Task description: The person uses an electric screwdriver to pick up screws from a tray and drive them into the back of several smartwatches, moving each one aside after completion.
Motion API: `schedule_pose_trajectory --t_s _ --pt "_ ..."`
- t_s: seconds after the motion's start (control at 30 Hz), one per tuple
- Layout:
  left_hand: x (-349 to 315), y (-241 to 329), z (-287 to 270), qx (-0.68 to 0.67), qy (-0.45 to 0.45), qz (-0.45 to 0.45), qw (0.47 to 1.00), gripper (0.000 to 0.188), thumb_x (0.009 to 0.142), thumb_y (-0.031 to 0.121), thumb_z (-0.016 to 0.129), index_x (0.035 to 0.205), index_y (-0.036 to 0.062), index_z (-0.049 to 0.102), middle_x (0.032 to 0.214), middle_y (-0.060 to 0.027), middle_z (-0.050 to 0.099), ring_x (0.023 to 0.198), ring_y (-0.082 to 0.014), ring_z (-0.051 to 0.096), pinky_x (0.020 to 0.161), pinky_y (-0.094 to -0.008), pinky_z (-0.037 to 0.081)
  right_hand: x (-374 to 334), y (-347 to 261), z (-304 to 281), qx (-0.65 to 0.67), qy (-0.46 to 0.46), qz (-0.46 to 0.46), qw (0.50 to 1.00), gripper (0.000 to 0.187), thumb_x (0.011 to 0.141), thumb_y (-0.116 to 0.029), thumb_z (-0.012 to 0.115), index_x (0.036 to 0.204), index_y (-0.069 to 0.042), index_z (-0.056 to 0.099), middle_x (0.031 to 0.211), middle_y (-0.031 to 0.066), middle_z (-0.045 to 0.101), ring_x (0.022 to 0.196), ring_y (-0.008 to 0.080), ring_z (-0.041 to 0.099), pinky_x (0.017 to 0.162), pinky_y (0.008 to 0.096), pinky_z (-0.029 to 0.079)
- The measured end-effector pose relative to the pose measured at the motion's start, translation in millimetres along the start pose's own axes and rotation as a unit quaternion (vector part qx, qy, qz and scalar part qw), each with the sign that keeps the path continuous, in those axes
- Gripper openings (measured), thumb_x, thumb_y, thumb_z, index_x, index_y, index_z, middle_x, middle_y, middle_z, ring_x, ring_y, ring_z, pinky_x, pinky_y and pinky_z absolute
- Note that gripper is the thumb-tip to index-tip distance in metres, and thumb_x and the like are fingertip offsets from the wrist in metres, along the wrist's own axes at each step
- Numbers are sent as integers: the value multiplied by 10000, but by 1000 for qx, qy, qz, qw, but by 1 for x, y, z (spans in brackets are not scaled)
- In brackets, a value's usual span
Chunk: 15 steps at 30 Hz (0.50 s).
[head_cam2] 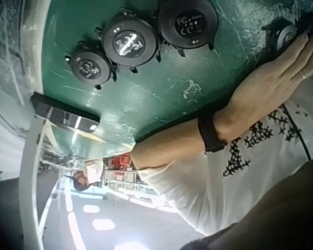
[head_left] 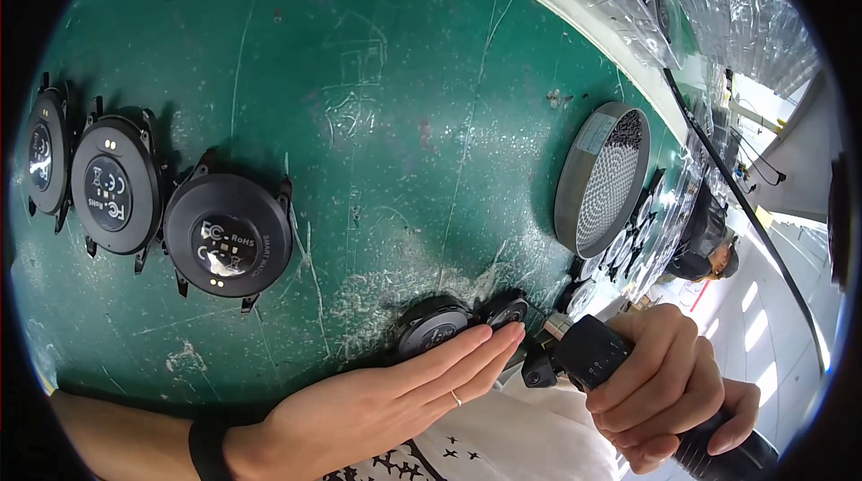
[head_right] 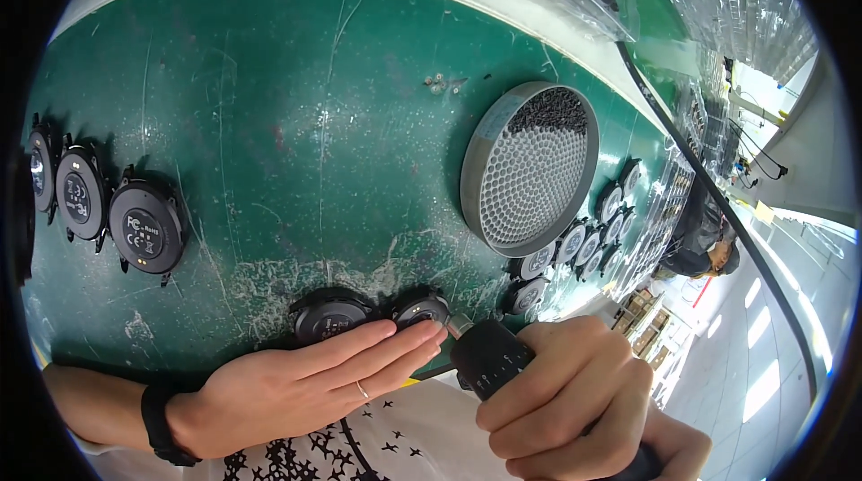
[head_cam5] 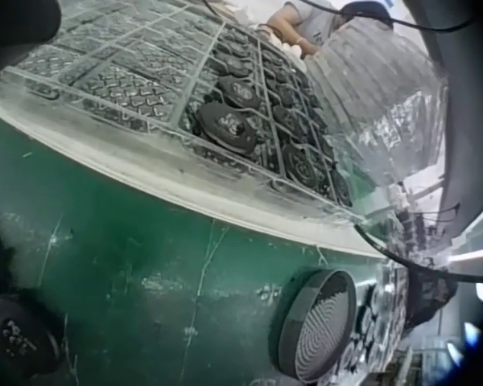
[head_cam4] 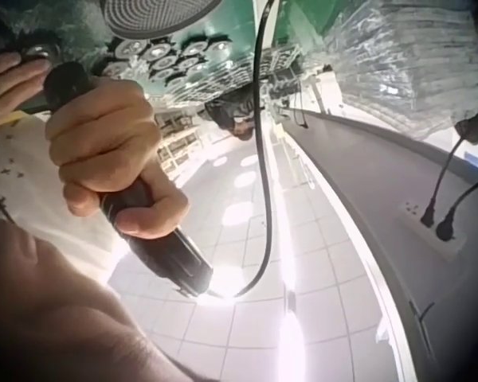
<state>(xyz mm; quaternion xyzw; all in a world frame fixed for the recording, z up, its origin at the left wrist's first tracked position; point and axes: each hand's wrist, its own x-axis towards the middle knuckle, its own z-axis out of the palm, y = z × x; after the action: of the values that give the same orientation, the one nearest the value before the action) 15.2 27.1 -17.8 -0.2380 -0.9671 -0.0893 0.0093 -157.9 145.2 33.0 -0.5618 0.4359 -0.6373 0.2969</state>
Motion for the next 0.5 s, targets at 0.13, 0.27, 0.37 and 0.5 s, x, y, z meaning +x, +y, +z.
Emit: schedule_pose_trajectory --t_s 0.13,0.27,0.37,0.5 --pt "1 -1 1 6 -9 5 1000 566 1005 312 320 1503 53 395 1592 -41 355 1490 -179 288 1255 -367 198 1 18 1 54 58 -144 986 369 792 61 703 1030 -70 452 567 46 547 383 126 562 365 252 526" --pt "0 -2 -2 12 -11 8 1000 568 1003 314 320 1503 54 397 1596 -38 348 1491 -184 286 1254 -371 198 2 14 0 40 55 -129 989 361 808 59 711 1015 -77 449 573 46 549 391 128 567 372 255 532" --pt "-1 2 0 35 1 11 999 552 1002 297 340 1491 54 420 1582 -38 368 1489 -201 293 1248 -388 217 0 11 3 20 85 -134 987 346 825 57 694 1015 -83 441 579 49 556 384 124 558 358 261 525" --pt "0 1 -4 3 19 7 1000 515 998 296 383 1446 63 483 1533 -43 425 1470 -227 332 1229 -409 262 -2 6 0 -6 73 -115 991 331 834 75 660 1012 -80 428 581 54 551 374 118 543 344 270 517"
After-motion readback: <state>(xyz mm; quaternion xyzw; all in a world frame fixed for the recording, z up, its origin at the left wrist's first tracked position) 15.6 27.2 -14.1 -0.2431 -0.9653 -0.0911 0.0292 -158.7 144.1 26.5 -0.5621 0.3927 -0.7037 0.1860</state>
